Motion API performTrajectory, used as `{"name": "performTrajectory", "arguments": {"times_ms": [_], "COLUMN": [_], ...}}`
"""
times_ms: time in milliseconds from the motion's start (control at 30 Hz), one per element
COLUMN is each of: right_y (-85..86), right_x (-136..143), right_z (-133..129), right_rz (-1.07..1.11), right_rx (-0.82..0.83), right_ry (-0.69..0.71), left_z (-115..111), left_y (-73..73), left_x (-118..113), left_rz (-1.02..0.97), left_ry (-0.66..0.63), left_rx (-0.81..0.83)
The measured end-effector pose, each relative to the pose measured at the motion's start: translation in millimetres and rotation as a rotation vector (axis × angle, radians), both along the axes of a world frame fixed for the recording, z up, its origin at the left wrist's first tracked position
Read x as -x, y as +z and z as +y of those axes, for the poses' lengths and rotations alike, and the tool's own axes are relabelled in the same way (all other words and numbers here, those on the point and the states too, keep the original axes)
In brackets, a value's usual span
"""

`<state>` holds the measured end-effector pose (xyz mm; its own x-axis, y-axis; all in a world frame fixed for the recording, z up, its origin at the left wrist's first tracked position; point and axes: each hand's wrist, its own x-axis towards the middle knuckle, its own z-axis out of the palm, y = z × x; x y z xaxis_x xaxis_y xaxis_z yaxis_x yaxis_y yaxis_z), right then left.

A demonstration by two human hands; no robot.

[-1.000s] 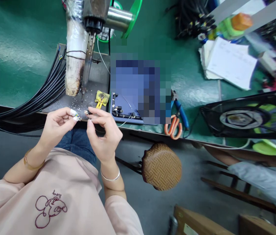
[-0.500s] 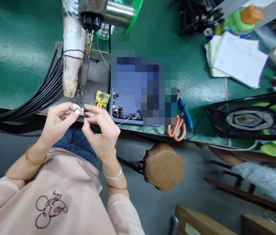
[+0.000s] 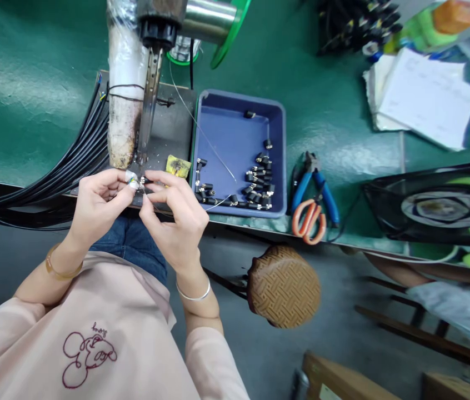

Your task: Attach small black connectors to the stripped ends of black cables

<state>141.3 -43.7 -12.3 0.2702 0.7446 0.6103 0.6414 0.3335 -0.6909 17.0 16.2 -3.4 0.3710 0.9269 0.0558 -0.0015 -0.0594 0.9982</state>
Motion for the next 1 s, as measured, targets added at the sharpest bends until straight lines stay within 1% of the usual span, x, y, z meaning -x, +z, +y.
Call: {"name": "performTrajectory", "arguments": {"times_ms": [133,333,500,600,733,833,1000], "right_y": [2.2,3.3,1.5,0.4,-0.8,-2.4,-7.2], "right_x": [1,1,0,-1,0,1,3], "right_z": [0,-1,-5,-7,-10,-10,-5], "right_rz": [-0.02,-0.069,-0.167,-0.192,-0.178,-0.142,-0.028], "right_rx": [0.006,0.0,-0.001,-0.011,-0.047,-0.056,0.026], "right_ry": [-0.023,-0.024,0.001,-0.007,-0.035,-0.037,-0.022], "left_z": [1,1,0,-1,-5,-6,-4], "left_y": [1.2,1.8,-1.6,-2.8,-1.8,-1.6,-4.5], "left_x": [0,1,5,6,7,7,5], "left_rz": [0.02,0.003,0.047,0.052,0.04,0.031,0.016], "left_ry": [0.006,0.004,-0.037,-0.063,-0.103,-0.094,-0.055], "left_rx": [-0.032,0.003,0.045,0.053,0.057,0.061,0.038]}}
